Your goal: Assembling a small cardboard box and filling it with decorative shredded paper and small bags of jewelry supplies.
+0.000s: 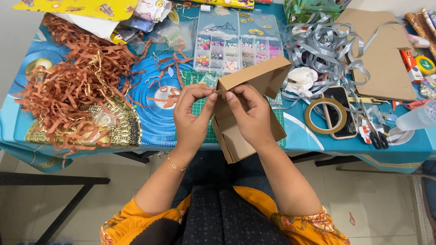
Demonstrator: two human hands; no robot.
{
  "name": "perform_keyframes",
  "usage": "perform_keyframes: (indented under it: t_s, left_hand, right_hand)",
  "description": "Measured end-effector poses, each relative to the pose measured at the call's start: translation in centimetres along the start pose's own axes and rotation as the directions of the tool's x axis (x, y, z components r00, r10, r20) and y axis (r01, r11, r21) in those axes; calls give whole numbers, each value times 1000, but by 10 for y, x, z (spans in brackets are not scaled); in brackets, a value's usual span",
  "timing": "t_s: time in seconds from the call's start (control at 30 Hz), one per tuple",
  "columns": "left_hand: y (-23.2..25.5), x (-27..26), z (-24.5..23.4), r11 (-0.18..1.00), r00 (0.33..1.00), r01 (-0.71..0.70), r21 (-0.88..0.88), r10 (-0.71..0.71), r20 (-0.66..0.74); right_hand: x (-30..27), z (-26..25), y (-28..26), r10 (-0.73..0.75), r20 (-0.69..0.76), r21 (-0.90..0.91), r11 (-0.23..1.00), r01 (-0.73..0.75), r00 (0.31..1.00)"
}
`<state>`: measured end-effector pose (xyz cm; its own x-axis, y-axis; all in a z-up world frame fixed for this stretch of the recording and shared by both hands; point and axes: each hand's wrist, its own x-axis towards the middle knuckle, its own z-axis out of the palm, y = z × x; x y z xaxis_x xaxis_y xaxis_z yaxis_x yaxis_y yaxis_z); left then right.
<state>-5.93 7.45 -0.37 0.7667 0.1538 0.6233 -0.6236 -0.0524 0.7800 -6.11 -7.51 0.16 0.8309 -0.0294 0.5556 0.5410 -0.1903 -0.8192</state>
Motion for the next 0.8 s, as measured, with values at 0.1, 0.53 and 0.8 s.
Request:
perform_keyframes:
  t_s: [0.1, 0.53, 0.8]
  left_hand:
    - [0, 0, 0, 1000, 1000, 1, 7, -1, 12]
    - [5, 2, 2, 989, 992, -74, 127, 61, 107]
    - [-6, -1, 9, 806, 920, -377, 456, 383, 84]
  right_hand:
    - [-1, -1, 4, 83, 10, 92, 992, -84, 996]
    - [0, -5, 18, 140, 42, 192, 971, -145, 989]
    - [1, 1, -1, 178, -13, 159, 972, -174, 984]
